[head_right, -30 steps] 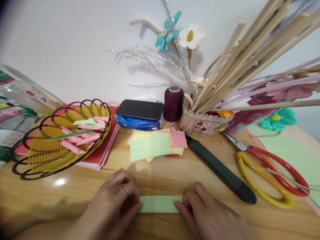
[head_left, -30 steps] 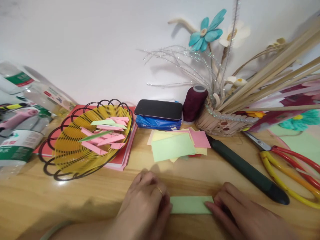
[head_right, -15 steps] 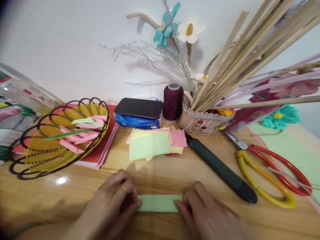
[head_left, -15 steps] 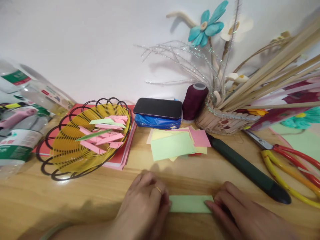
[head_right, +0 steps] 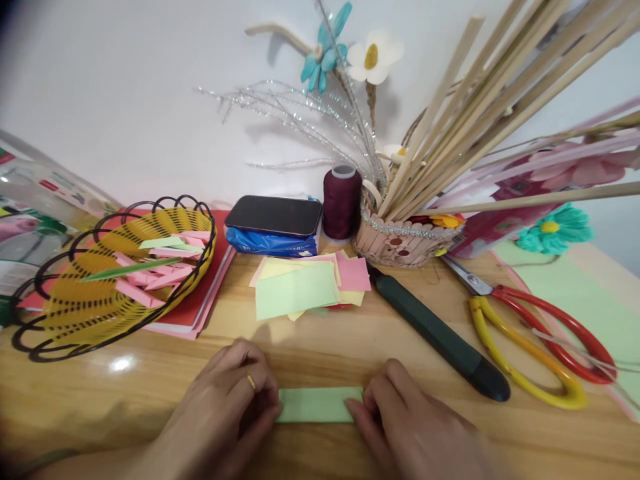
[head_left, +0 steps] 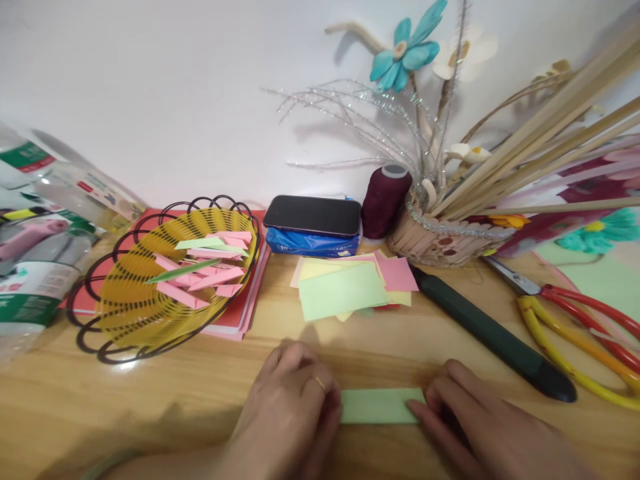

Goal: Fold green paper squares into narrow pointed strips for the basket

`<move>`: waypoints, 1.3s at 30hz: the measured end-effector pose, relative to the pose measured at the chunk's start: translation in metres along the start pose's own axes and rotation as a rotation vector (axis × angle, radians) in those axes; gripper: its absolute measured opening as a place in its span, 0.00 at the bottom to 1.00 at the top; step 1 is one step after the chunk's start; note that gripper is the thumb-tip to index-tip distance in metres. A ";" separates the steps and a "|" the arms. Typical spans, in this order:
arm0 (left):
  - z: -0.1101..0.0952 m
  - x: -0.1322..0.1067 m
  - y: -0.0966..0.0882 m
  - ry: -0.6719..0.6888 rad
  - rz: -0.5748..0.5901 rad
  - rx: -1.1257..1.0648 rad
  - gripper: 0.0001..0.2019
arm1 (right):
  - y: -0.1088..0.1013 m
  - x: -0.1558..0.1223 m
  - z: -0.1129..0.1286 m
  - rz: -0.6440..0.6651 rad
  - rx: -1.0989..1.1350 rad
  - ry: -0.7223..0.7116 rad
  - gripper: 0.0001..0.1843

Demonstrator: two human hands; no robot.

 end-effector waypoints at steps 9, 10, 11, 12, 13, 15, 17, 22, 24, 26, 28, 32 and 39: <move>0.003 0.001 0.006 0.010 0.066 0.082 0.05 | -0.004 0.004 0.001 0.007 0.078 0.067 0.11; 0.006 0.001 0.008 -0.035 0.053 0.098 0.05 | -0.005 0.005 0.001 0.006 0.079 0.055 0.11; 0.008 0.000 0.008 -0.075 -0.025 0.125 0.08 | -0.006 0.005 0.002 0.004 0.080 0.045 0.10; 0.009 -0.001 0.010 -0.068 -0.057 0.139 0.10 | -0.007 0.006 0.002 0.000 0.081 0.038 0.10; 0.009 -0.002 0.012 -0.016 -0.076 0.151 0.10 | -0.008 0.006 0.002 -0.003 0.080 0.035 0.10; 0.006 -0.006 0.017 0.133 -0.080 0.197 0.06 | -0.011 0.006 0.001 -0.026 0.067 0.048 0.11; 0.004 -0.009 0.020 0.229 -0.086 0.251 0.01 | -0.017 0.004 0.002 -0.110 0.028 0.058 0.12; 0.002 -0.013 0.022 0.303 -0.006 0.372 0.08 | -0.028 -0.007 0.038 -0.373 -0.177 -0.334 0.15; -0.001 -0.014 0.021 0.333 0.049 0.423 0.08 | -0.023 -0.010 0.052 -0.363 -0.240 -0.433 0.18; -0.006 -0.015 0.019 0.371 0.086 0.473 0.09 | -0.018 -0.011 0.059 -0.349 -0.289 -0.452 0.21; -0.010 -0.016 0.016 0.412 0.113 0.527 0.10 | -0.015 -0.012 0.060 -0.339 -0.320 -0.461 0.25; -0.016 -0.022 0.012 0.487 0.183 0.622 0.14 | -0.011 -0.015 0.058 -0.320 -0.336 -0.475 0.30; -0.009 -0.046 0.001 0.544 0.358 0.821 0.18 | -0.014 -0.017 0.056 -0.292 -0.231 -0.450 0.31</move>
Point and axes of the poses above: each hand's wrist, its own x-axis towards the middle knuckle, its own y-axis out of the palm, z = x × y, the point moved 4 cm from there along x, towards the middle knuckle, and after that the axes turned 9 degrees about -x, right-handed, at the moved point
